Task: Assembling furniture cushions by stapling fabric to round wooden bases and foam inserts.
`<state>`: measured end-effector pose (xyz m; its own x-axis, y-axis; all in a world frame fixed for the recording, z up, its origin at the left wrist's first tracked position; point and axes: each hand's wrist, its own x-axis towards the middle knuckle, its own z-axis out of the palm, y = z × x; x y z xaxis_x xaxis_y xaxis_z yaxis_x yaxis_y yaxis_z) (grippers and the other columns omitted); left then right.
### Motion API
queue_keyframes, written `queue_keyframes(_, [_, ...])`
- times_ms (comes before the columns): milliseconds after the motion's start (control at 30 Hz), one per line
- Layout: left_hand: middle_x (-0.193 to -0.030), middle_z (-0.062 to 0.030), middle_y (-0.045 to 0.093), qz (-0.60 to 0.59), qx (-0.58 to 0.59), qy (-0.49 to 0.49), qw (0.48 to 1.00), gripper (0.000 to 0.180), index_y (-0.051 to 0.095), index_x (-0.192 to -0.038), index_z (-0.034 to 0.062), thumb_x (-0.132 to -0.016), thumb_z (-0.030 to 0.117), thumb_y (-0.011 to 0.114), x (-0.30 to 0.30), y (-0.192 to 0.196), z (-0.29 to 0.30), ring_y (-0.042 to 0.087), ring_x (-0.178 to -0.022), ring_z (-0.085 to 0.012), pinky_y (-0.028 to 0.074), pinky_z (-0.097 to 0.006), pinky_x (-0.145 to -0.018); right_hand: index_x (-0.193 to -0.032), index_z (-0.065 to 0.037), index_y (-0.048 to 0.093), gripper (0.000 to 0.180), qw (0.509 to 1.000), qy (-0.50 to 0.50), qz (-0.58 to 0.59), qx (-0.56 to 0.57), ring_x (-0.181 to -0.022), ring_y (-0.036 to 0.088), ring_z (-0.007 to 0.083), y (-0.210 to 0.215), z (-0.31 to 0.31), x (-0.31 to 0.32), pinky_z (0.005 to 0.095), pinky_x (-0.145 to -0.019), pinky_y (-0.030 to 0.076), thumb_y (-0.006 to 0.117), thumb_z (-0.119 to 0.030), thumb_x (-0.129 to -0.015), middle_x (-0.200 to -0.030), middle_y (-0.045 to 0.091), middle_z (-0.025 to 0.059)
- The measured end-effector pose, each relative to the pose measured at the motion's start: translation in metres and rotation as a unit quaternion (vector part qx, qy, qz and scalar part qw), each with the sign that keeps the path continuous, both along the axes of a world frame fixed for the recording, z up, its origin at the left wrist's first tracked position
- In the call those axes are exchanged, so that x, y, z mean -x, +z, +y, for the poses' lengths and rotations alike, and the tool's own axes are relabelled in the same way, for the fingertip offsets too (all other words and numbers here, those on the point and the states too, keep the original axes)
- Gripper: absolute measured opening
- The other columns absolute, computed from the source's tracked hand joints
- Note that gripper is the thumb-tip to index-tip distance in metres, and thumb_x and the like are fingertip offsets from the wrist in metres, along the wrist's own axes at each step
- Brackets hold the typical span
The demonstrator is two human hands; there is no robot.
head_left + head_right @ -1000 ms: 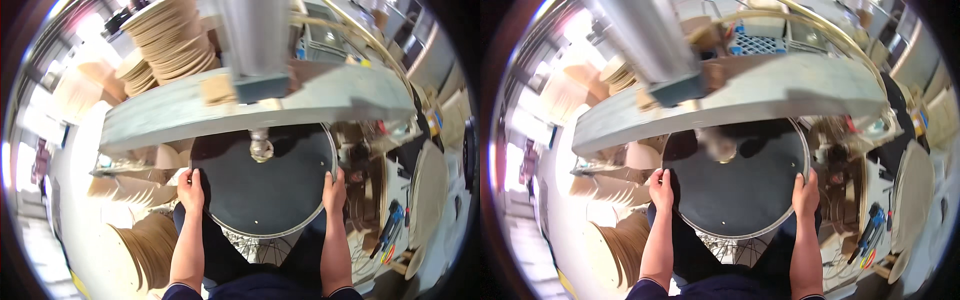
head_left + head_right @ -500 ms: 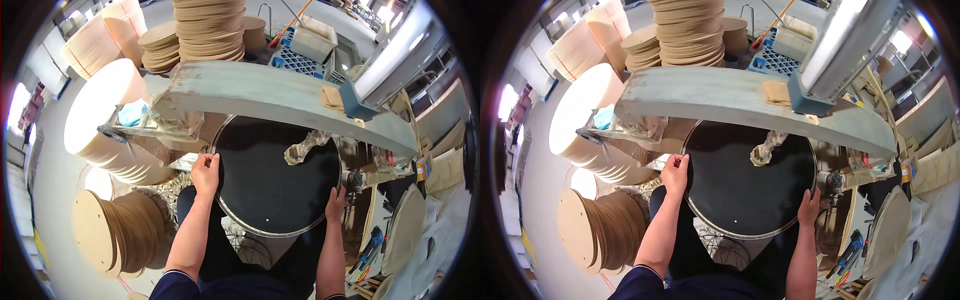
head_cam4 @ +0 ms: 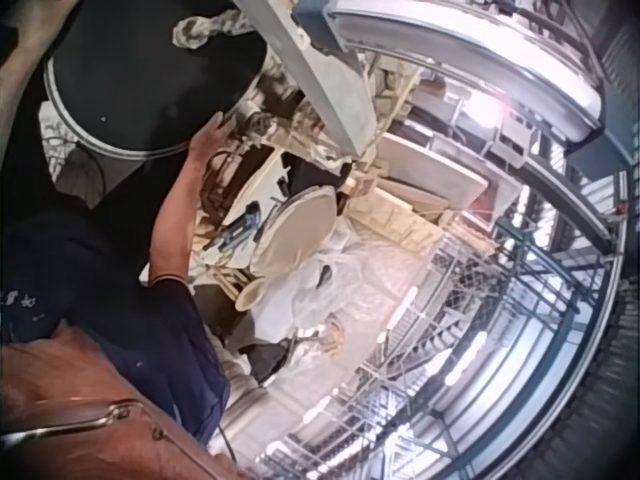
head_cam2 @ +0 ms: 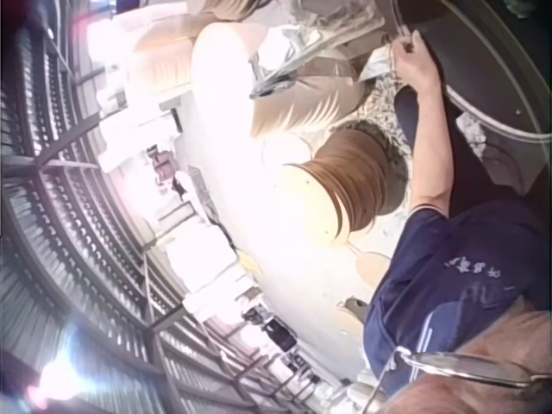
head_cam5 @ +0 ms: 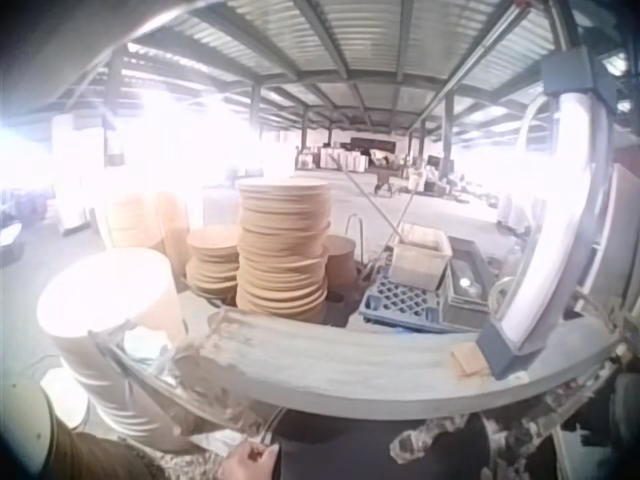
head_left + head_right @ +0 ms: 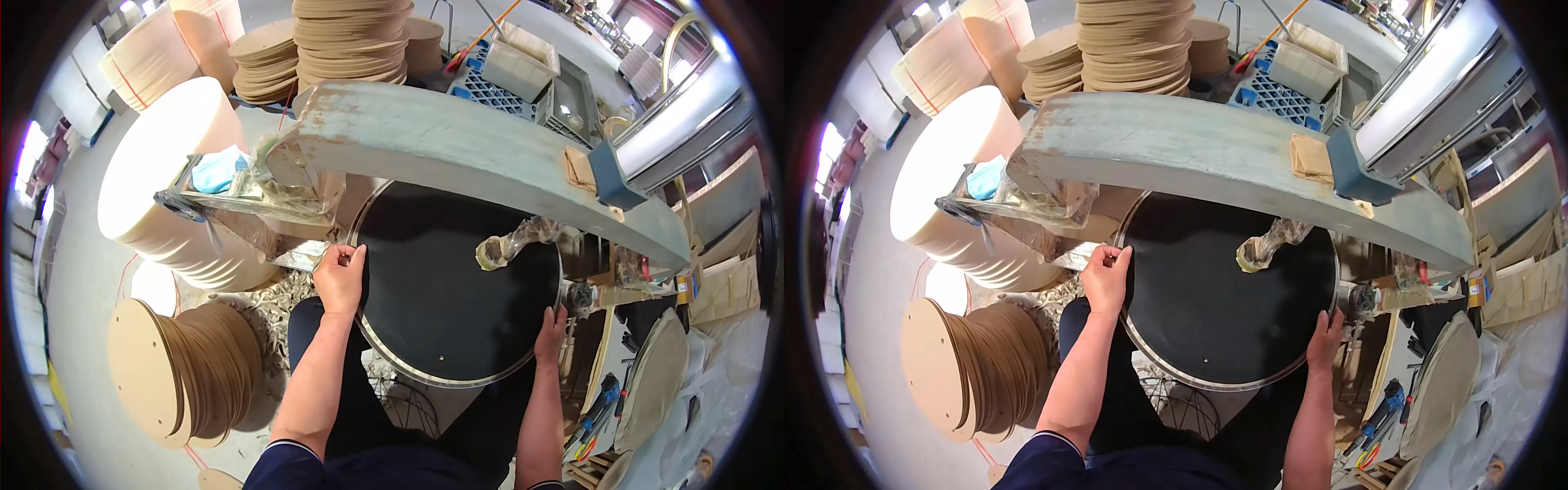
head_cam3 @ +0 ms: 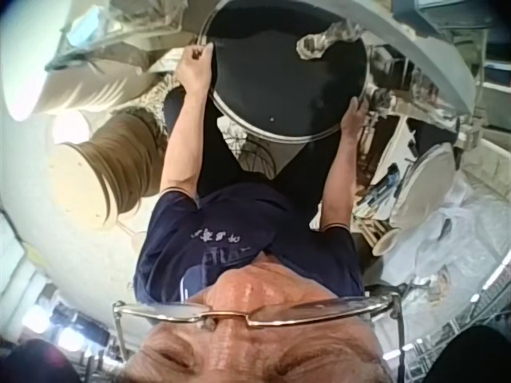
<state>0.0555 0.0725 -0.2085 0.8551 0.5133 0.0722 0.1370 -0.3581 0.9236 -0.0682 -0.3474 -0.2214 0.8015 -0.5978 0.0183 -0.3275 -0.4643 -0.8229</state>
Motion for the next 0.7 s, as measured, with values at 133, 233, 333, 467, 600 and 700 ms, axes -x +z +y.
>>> queue_keyframes(133, [-0.067, -0.0035, 0.060, -0.001, -0.032, 0.010, 0.999, 0.025, 0.071, -0.093, 0.0059, -0.086, 0.024, 0.086, 0.000, 0.001, 0.001, 0.056, -0.061, -0.0169, 0.049, -0.034, -0.062, -0.142, -0.002, 0.053, 0.045, 1.000, 0.013, -0.008, 0.016, -0.122, 0.060, 0.0324, 0.005, 0.004, -0.001, 0.0407, -0.108, 0.042, 0.049, -0.031, -0.108, -0.132, 0.064, 0.0179])
queue_keyframes(233, [-0.067, -0.0035, 0.059, 0.000, -0.032, 0.011, 0.999, 0.026, 0.071, -0.096, 0.0070, -0.086, 0.025, 0.086, 0.003, 0.000, 0.002, 0.055, -0.061, -0.0174, 0.049, -0.035, -0.061, -0.143, -0.002, 0.053, 0.045, 1.000, 0.014, -0.008, 0.022, -0.123, 0.060, 0.0318, -0.001, -0.001, 0.003, 0.0402, -0.108, 0.042, 0.049, -0.032, -0.108, -0.132, 0.064, 0.0178])
queue_keyframes(333, [-0.067, -0.0038, 0.059, 0.007, -0.041, 0.009, 0.999, 0.026, 0.071, -0.096, 0.0076, -0.086, 0.026, 0.086, 0.008, -0.003, 0.002, 0.056, -0.060, -0.0183, 0.049, -0.035, -0.061, -0.144, -0.001, 0.053, 0.047, 0.999, 0.027, -0.004, 0.031, -0.125, 0.059, 0.0310, -0.015, -0.014, 0.009, 0.0388, -0.108, 0.042, 0.049, -0.032, -0.109, -0.134, 0.064, 0.0176])
queue_keyframes(467, [-0.068, -0.0047, 0.060, 0.022, -0.057, 0.006, 0.998, 0.028, 0.071, -0.097, 0.0077, -0.086, 0.029, 0.086, 0.012, -0.005, 0.001, 0.058, -0.061, -0.0204, 0.050, -0.037, -0.062, -0.144, -0.004, 0.053, 0.045, 0.999, 0.023, -0.005, 0.034, -0.124, 0.060, 0.0328, -0.008, -0.005, 0.016, 0.0408, -0.108, 0.042, 0.051, -0.030, -0.108, -0.134, 0.063, 0.0172])
queue_keyframes(600, [-0.071, -0.0089, 0.063, -0.004, -0.060, 0.005, 0.998, 0.031, 0.072, -0.097, 0.0067, -0.086, 0.032, 0.086, 0.005, -0.003, 0.002, 0.060, -0.064, -0.0249, 0.051, -0.039, -0.066, -0.141, -0.004, 0.056, 0.045, 0.997, -0.014, -0.006, 0.074, -0.121, 0.063, 0.0379, -0.006, 0.000, 0.007, 0.0431, -0.104, 0.046, 0.053, -0.032, -0.107, -0.129, 0.067, 0.0202])
queue_keyframes(700, [-0.069, -0.0051, 0.060, 0.016, -0.062, 0.010, 0.998, 0.031, 0.072, -0.097, 0.0069, -0.087, 0.034, 0.084, 0.000, 0.000, 0.002, 0.056, -0.063, -0.0196, 0.050, -0.038, -0.066, -0.140, -0.006, 0.056, 0.046, 0.999, -0.012, 0.000, 0.053, -0.120, 0.063, 0.0394, -0.012, -0.004, 0.000, 0.0438, -0.102, 0.047, 0.054, -0.037, -0.106, -0.127, 0.068, 0.0208])
